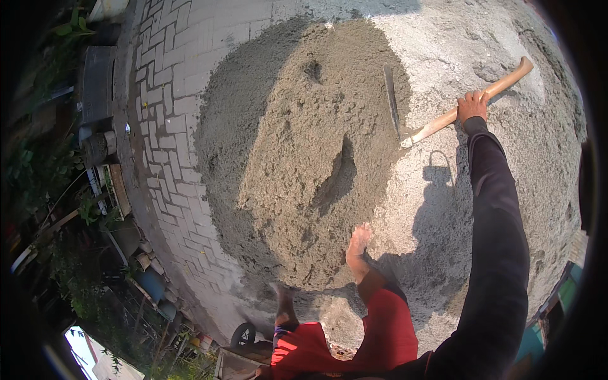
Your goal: The person mixes a pile of sand and cement on a paved outdoor area using a hoe, repeatedly turning the dry mixture over.
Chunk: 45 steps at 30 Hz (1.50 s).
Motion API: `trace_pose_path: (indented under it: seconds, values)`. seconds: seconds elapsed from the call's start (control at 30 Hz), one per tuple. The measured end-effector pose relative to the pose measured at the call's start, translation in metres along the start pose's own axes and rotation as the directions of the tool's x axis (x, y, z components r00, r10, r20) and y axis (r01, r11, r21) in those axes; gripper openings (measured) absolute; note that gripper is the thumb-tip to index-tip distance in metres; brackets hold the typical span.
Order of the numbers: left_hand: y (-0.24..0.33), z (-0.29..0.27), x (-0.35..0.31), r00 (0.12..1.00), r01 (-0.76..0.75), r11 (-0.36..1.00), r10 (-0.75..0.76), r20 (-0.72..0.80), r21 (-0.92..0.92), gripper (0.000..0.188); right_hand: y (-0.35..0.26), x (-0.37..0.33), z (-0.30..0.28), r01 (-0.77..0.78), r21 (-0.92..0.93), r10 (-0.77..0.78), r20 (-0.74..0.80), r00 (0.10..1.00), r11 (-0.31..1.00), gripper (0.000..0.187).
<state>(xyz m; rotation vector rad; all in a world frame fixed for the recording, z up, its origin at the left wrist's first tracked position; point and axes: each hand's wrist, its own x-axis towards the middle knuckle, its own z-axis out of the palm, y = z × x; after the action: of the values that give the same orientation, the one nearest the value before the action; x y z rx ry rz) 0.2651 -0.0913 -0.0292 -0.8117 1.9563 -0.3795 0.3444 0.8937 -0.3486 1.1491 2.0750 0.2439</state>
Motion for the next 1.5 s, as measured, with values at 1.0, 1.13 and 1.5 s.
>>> trace_pose_path:
  seconds: [1.0, 1.13, 1.5]
  values:
    - [0.369, -0.042, -0.328, 0.296, 0.137, 0.376, 0.867, 0.400, -0.916, 0.021, -0.032, -0.680, -0.141, -0.123, 0.903, -0.291, 0.258, 0.921, 0.412, 0.039]
    - [0.389, -0.121, -0.324, 0.297, 0.019, 0.350, 0.892, 0.340, -0.937, 0.023, -0.053, -0.721, -0.166, -0.279, 0.944, -0.394, 0.327, 0.859, 0.177, 0.044]
    - [0.400, -0.430, -0.484, -0.330, -0.608, -0.575, 0.811, -0.484, -0.548, 0.053, -0.212, -0.555, -0.433, 0.454, 0.881, 0.075, -0.448, 0.891, -0.136, 0.038]
